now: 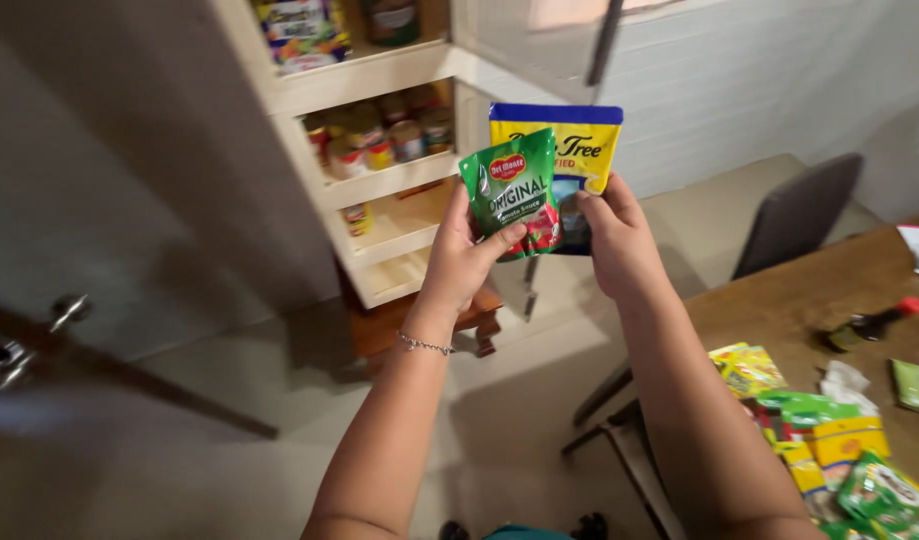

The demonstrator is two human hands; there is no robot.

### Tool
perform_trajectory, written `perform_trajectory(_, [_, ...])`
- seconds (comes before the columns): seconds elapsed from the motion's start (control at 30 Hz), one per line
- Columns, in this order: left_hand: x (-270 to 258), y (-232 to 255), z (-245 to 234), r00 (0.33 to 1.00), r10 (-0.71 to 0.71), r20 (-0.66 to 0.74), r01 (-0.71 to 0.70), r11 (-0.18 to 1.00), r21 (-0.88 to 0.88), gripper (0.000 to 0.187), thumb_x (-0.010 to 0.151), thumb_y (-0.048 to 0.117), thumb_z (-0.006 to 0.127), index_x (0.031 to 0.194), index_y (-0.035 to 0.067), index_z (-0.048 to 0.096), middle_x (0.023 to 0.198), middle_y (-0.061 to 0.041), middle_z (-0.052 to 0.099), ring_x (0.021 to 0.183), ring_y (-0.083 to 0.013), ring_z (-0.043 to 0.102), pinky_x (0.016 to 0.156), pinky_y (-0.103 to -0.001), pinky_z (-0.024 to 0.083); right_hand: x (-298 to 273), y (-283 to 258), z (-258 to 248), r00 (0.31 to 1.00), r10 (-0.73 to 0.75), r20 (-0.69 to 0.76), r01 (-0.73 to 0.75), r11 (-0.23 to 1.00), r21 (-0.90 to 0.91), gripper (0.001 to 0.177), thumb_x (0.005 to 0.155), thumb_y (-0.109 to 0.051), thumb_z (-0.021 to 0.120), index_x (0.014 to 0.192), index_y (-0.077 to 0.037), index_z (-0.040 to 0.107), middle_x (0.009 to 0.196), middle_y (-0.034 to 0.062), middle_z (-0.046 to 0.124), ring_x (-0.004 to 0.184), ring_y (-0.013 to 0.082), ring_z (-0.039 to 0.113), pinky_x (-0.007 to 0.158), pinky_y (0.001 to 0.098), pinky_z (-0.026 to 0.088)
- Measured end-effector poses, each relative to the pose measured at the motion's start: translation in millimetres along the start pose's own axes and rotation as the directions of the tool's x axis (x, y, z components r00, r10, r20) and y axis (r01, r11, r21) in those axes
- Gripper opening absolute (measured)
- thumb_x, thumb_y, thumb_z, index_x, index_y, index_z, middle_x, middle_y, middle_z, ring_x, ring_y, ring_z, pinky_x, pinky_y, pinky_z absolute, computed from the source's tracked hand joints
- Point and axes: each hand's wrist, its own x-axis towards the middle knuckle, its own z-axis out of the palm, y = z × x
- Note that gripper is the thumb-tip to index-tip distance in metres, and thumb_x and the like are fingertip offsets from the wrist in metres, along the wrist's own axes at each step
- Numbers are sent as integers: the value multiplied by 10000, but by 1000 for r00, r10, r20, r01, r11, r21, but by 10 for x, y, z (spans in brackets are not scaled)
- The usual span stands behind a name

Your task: Organizing and storing various food and spice packets from a table into a plastic pantry cabinet.

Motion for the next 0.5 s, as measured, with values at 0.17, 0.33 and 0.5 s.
perform_trajectory(0.17, [-146,228,-422,999,31,-19,-30,999,19,683,954,-59,711,1538,70,381,1396,-64,589,1268,-157,590,1098,-349,508,-13,8,584,999,24,44,-28,995,92,342,1041,-33,517,1381,-29,552,1244,52,675,1130,134,634,994,310,518])
perform_trajectory(0.33, [-234,363,-799,996,72,-45,-69,996,54,652,984,-58,685,1525,61,342,1450,-79,553,1323,-172,563,1145,-362,480,33,107,883,992,40,122,-51,995,85,333,1047,-21,532,1381,-13,545,1265,56,679,1153,133,636,1012,306,515])
perform_trajectory(0.5, [-203,476,-1083,998,21,-56,-13,990,142,668,987,-22,677,1516,96,288,1436,-80,558,1314,-170,558,1143,-378,465,154,152,1069,980,83,180,-70,994,-80,366,1041,-2,561,1406,-28,549,1267,36,671,1158,107,625,1051,294,509])
